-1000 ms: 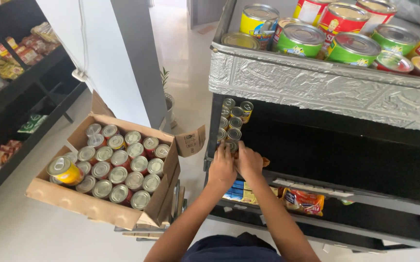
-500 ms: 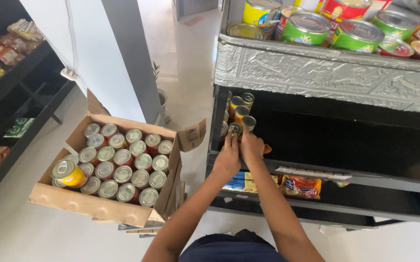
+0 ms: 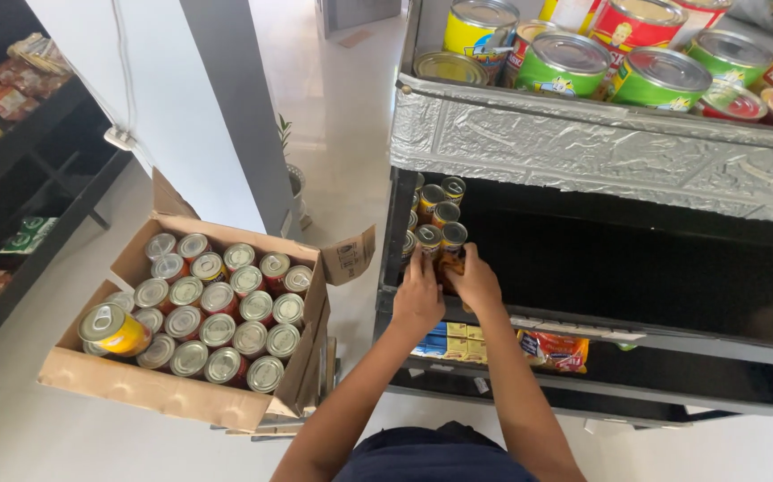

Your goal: Wiping canned goods with a cloth and organizing them onto a grocery store shelf.

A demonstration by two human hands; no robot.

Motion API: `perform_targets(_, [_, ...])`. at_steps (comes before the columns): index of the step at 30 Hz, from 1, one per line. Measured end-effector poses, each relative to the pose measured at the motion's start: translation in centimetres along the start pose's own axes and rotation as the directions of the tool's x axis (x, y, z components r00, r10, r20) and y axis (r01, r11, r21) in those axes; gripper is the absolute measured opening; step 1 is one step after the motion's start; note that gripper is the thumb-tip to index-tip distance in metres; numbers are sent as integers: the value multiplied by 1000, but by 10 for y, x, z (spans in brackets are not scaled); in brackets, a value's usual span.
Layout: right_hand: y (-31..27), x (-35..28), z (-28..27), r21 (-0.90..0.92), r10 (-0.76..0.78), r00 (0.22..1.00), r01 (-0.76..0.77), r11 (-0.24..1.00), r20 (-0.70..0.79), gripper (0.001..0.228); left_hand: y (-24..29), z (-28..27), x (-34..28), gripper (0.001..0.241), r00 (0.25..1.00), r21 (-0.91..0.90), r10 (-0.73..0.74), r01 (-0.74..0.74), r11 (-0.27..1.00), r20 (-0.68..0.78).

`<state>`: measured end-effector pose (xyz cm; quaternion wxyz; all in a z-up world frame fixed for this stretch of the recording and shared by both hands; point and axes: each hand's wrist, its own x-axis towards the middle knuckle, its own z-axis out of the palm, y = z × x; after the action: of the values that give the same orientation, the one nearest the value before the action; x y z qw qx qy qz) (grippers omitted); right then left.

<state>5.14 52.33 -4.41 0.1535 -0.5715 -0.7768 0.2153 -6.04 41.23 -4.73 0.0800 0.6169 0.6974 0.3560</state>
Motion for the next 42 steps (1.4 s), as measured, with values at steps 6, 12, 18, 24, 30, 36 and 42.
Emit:
perform_targets(6, [44, 8, -5, 485, -137, 988, 86, 871, 71, 53, 31, -8, -6, 84, 981, -69, 93, -106, 992, -168])
perform_targets(12, [30, 4, -30, 848, -308, 889, -147, 509, 339, 44, 15, 17, 12, 74, 970, -348, 114, -184, 919, -213])
perform_targets(18, [60, 99, -31, 623, -436, 880, 450, 640, -188, 27, 20, 8, 20, 54, 937, 226, 175, -109, 968, -302])
perform_targets(24, [-19, 115, -37, -79, -795, 554, 806, 586, -247, 41, 2, 35, 16, 52, 918, 248, 173, -85, 965, -357])
perform_targets(30, [-70, 143, 0, -286, -413, 910, 386, 877, -39, 48, 4, 31, 13, 53, 957, 179, 76, -26, 983, -280])
perform_targets(36, [-92, 135, 6, -374, -315, 944, 257, 891, -101, 60, 6, 27, 11, 45, 978, 185, 35, 3, 983, -203])
perform_targets(42, [-82, 173, 28, -381, -287, 948, 219, 898, -134, 39, 10, 22, 10, 43, 985, 182, 25, 7, 983, -170])
